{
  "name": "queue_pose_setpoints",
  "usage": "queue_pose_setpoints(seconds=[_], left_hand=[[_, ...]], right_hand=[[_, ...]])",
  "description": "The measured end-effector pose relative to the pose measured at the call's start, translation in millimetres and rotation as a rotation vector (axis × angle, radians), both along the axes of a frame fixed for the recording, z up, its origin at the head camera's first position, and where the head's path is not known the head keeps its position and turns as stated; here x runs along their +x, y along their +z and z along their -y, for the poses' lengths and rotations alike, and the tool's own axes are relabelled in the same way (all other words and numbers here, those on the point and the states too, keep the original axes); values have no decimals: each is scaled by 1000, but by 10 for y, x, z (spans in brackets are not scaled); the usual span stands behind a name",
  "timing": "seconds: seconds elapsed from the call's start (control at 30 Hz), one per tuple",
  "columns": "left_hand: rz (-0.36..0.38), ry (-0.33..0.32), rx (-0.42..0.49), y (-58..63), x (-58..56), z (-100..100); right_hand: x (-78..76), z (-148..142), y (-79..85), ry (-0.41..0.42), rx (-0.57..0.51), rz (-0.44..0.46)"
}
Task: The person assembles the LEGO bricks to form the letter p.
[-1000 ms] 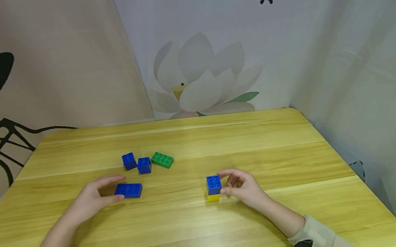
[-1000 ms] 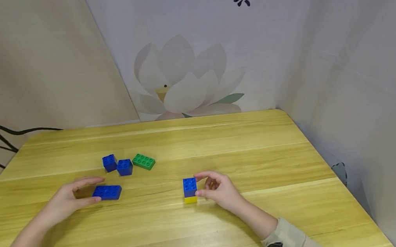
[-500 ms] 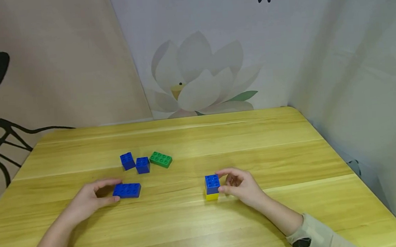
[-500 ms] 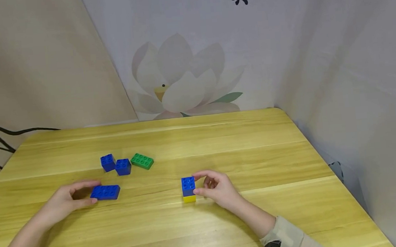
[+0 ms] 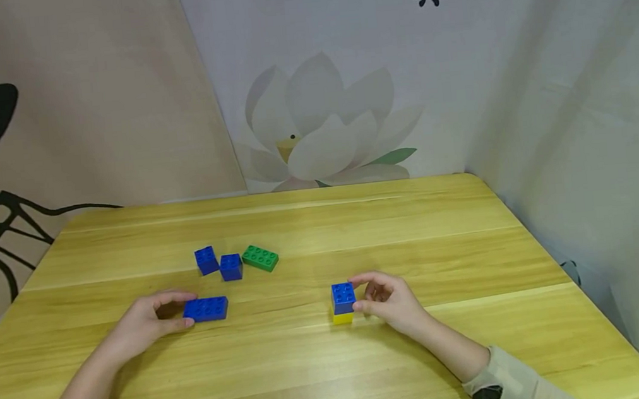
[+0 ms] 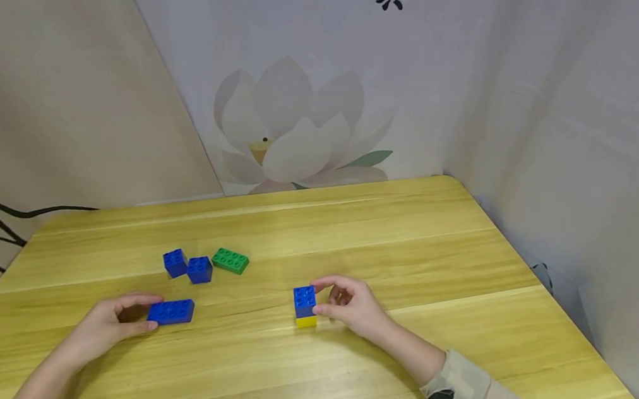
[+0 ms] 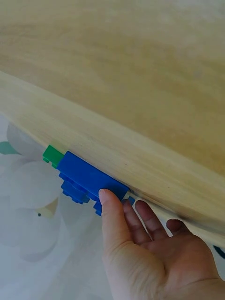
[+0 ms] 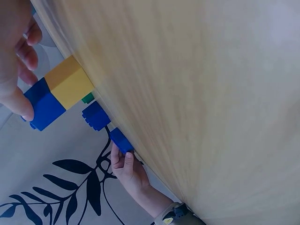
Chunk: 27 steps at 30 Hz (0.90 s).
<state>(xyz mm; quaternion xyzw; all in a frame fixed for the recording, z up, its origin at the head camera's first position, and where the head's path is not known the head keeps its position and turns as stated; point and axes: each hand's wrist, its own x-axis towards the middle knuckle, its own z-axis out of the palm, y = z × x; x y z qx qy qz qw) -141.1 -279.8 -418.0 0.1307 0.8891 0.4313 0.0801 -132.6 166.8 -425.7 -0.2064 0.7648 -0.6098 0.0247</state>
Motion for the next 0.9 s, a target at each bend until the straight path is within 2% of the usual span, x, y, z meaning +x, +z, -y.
queue_pose_setpoints(seconds=[0.33, 0.6, 0.9], left_hand=[[-5, -2, -3, 84, 25, -62], [-48, 15, -28, 182, 55, -178], [-70, 23, -23, 296, 83, -355]], right_hand=[[7, -8, -9, -5, -6, 3], [-1, -28, -45, 14, -22, -39], [23, -7, 16, -2, -13, -9]])
